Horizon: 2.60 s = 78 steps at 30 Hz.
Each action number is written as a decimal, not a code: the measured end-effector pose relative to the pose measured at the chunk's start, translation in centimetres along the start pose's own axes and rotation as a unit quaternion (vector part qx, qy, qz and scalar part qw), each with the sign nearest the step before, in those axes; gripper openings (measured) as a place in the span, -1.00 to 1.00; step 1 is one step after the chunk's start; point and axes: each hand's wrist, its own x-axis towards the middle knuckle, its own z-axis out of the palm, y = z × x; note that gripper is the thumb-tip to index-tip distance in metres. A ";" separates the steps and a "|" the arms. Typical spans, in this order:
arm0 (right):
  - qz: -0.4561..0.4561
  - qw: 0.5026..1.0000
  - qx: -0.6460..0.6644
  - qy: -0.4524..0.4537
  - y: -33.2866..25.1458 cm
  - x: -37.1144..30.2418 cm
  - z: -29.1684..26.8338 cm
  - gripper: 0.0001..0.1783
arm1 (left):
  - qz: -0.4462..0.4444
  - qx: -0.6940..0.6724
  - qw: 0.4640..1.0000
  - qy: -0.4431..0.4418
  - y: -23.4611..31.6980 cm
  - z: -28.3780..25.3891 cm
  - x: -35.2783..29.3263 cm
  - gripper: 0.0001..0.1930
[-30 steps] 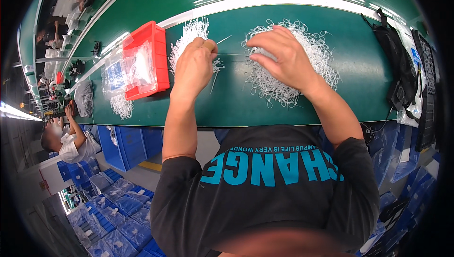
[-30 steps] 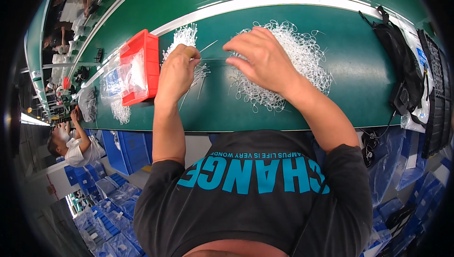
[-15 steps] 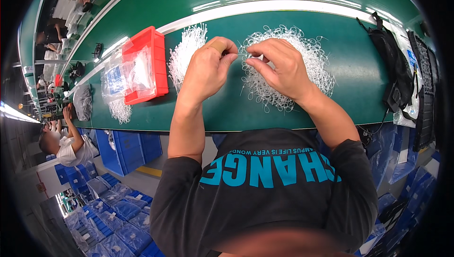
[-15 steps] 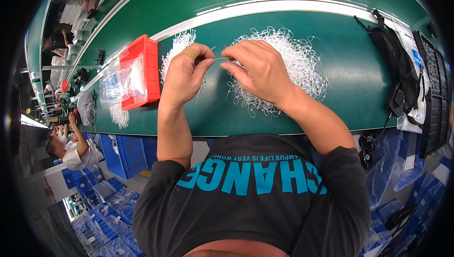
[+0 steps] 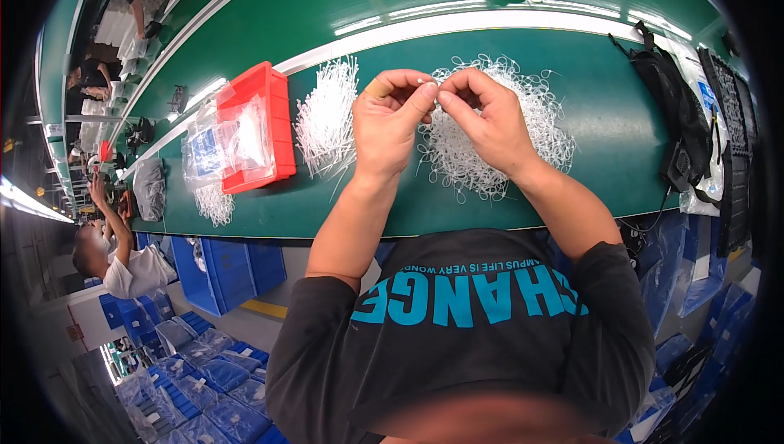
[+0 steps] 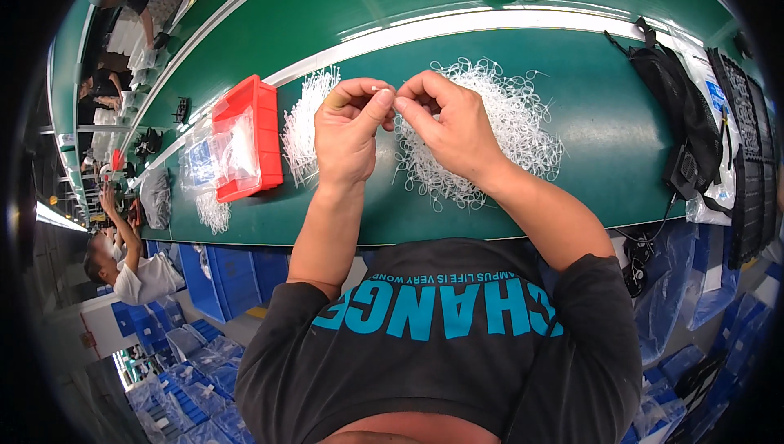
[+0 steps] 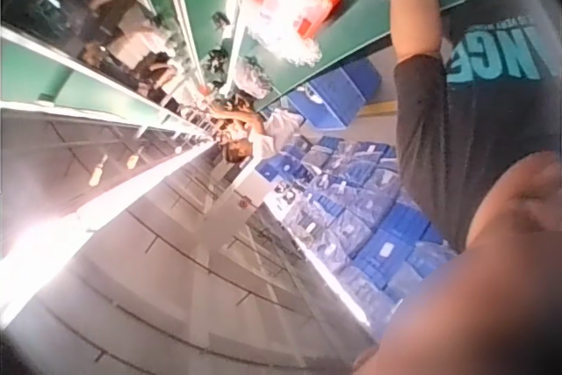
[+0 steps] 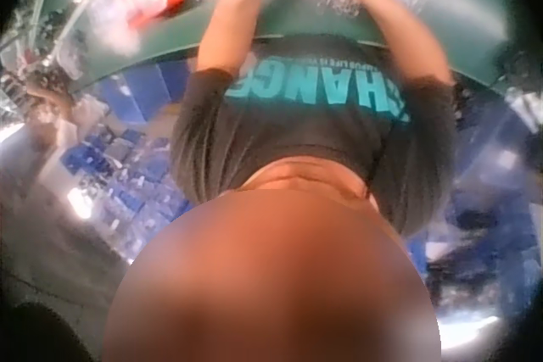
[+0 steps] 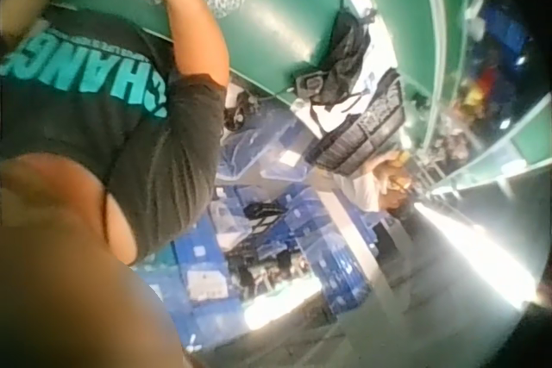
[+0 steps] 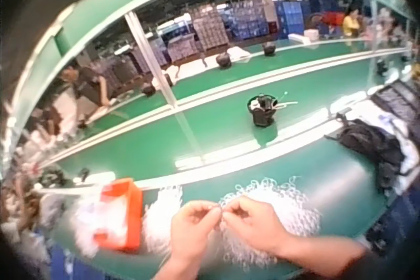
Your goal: Assembling electronic components by inserting small white fiber-like pieces into black circular device housings at a factory workstation.
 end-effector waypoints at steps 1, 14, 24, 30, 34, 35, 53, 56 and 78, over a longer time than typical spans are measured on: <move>0.003 1.000 -0.004 -0.007 0.0 0.0 0.0 -0.92 | 0.001 0.000 1.000 -0.001 -0.1 0.3 0.1 -0.87; -0.173 0.976 -0.043 0.124 0.3 0.6 0.8 -0.85 | 0.005 0.100 0.992 0.074 -1.0 0.6 -0.5 -0.90; -0.239 0.951 -0.179 0.079 1.0 0.8 0.2 -0.89 | 0.057 0.056 0.994 0.068 -0.7 0.5 -0.3 -0.90; -0.247 0.946 -0.193 0.079 0.9 1.1 0.0 -0.91 | 0.042 0.063 0.996 0.050 -1.1 0.3 -0.4 -0.90; -0.254 0.945 -0.191 0.074 1.0 1.1 -0.1 -0.94 | 0.041 0.067 0.995 0.064 -1.0 0.6 -0.5 -0.90; -0.252 0.947 -0.190 0.066 1.0 1.1 -0.1 -0.94 | 0.041 0.064 0.995 0.065 -1.0 0.5 -0.4 -0.90; -0.099 0.989 -0.101 0.028 0.5 0.7 -0.3 -0.75 | 0.034 0.105 0.993 0.051 -1.6 0.7 -0.9 -0.91; -0.106 0.988 -0.109 0.021 0.7 0.7 -0.5 -0.75 | 0.030 0.126 0.991 0.026 -1.9 0.1 -1.0 -0.90; -0.150 0.931 -0.334 -0.004 1.5 1.8 -2.3 -0.88 | 0.044 0.717 0.694 -0.037 -1.9 -8.1 4.4 -0.87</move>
